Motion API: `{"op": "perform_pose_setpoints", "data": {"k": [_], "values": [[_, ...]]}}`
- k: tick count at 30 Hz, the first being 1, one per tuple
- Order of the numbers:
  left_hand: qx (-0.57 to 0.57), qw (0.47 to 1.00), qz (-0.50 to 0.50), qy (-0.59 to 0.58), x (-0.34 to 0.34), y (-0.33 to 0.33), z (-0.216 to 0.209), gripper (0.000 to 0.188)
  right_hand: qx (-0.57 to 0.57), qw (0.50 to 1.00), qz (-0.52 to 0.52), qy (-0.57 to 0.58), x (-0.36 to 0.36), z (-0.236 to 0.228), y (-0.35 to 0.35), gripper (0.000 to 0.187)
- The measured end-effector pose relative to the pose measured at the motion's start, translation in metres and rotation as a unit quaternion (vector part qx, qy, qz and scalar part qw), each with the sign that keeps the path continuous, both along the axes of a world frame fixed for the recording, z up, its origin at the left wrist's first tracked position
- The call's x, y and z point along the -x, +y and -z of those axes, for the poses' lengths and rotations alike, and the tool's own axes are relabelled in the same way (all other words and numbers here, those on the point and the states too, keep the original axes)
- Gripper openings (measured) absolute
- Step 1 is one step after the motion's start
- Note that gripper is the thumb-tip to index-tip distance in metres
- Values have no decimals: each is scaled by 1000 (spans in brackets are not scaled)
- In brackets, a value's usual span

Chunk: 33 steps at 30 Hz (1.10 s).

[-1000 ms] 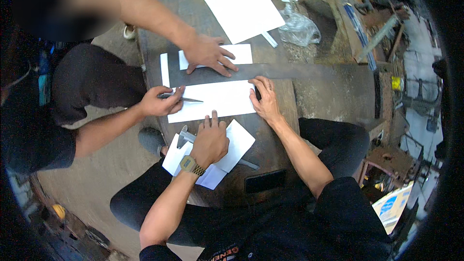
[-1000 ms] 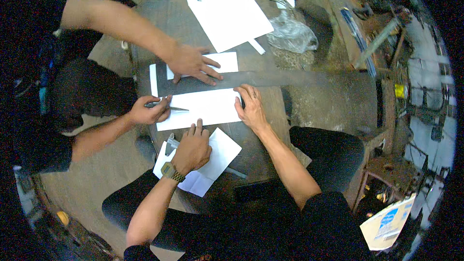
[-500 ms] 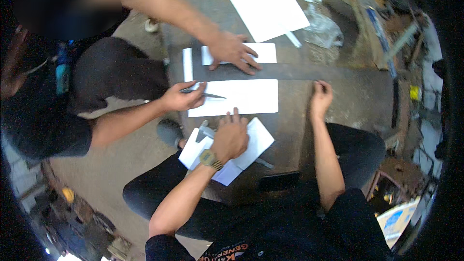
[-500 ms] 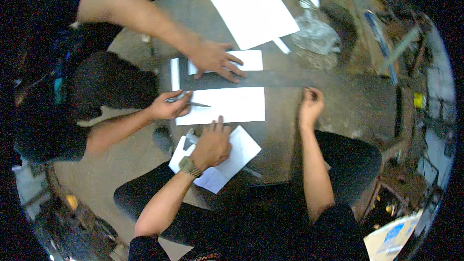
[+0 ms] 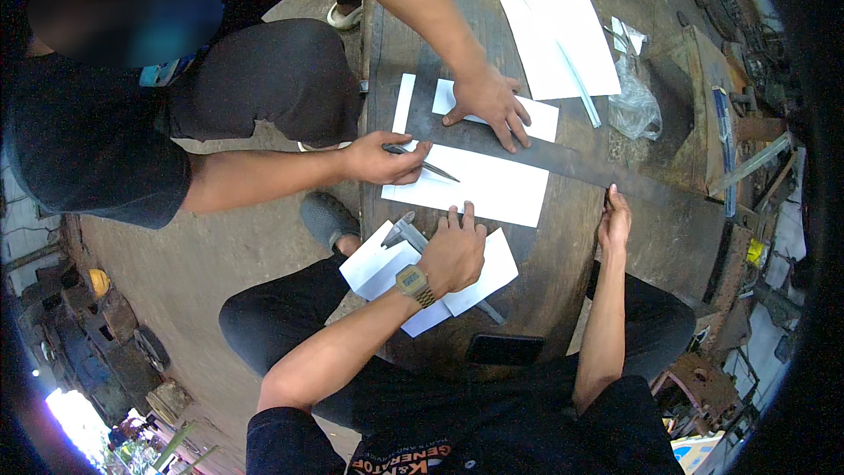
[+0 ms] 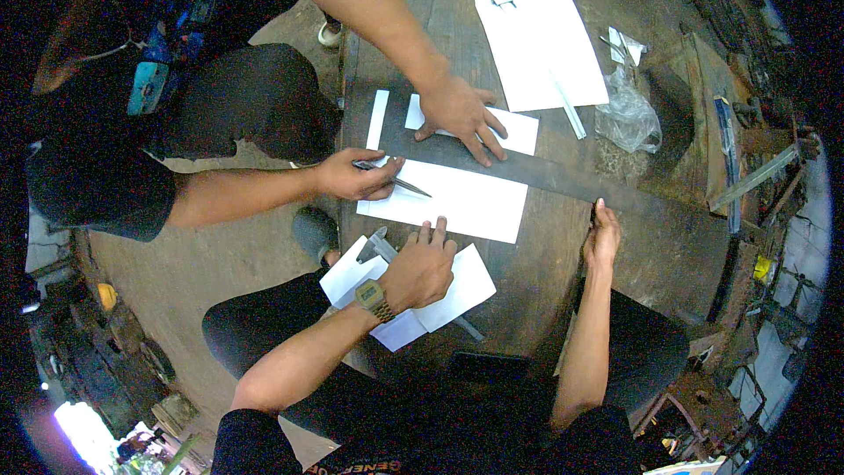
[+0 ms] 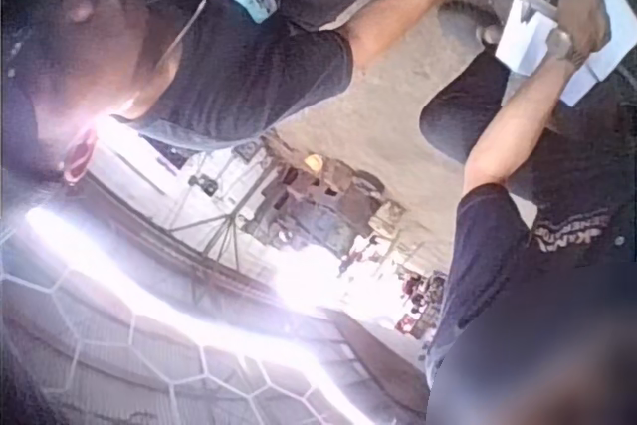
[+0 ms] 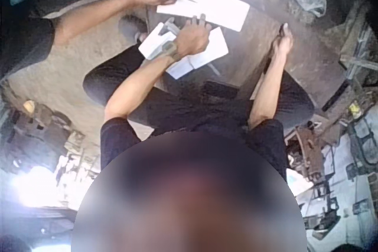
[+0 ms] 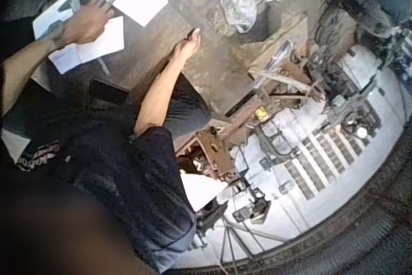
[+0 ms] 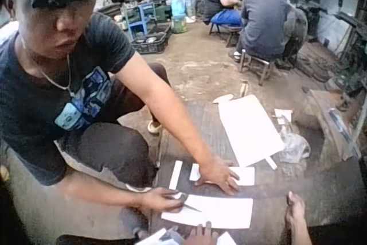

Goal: The person measures and marks white paper pieces using a caliper, ruler, and compass while sitting on the floor. A coworker also measures and marks paper across the table. The person handles multiple paper pieces, aligns tools, and draws lines or arcs on the paper.

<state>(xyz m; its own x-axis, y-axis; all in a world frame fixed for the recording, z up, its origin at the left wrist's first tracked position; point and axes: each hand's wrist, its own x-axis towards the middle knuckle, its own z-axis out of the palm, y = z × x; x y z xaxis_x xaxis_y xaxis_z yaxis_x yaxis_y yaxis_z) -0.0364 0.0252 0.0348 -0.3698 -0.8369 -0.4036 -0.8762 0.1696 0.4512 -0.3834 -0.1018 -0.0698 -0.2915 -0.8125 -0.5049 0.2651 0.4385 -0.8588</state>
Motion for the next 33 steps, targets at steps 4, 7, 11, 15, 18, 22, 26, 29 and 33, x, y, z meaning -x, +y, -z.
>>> {"op": "perform_pose_setpoints", "data": {"k": [4, 7, 11, 15, 18, 22, 26, 29, 33], "values": [[-27, 1000, -9, 9, 0, 1, 1, 36, -1, 1000, 6, -1, 2, 5, 1, 22], [-25, 1000, 6, -6, -1, 0, 3, 37, 7, 999, 40, 10, 2, 12, 1, 18], [-3, 1000, 29, -9, -3, -1, 2, 37, 25, 999, 30, -27, 0, 10, 2, 15], [-9, 1000, 25, -8, -2, -1, 2, 37, 22, 999, 40, -8, -5, 5, 2, 16], [-10, 1000, 14, -1, -1, -1, 3, 36, 11, 998, 62, 18, -9, 3, 2, 18], [-10, 1000, 12, -13, 1, -1, 4, 36, 19, 999, 39, 5, -10, 2, 2, 17], [-6, 1000, 3, -4, 1, -1, 3, 37, 9, 999, 34, -4, -3, 5, 3, 20], [-10, 1000, -4, -5, 3, -1, 2, 39, 18, 1000, -8, -12, 3, 8, 3, 22], [4, 1000, -9, -24, 7, 0, 4, 39, 35, 998, -38, -21, 3, 8, 4, 25]]}}
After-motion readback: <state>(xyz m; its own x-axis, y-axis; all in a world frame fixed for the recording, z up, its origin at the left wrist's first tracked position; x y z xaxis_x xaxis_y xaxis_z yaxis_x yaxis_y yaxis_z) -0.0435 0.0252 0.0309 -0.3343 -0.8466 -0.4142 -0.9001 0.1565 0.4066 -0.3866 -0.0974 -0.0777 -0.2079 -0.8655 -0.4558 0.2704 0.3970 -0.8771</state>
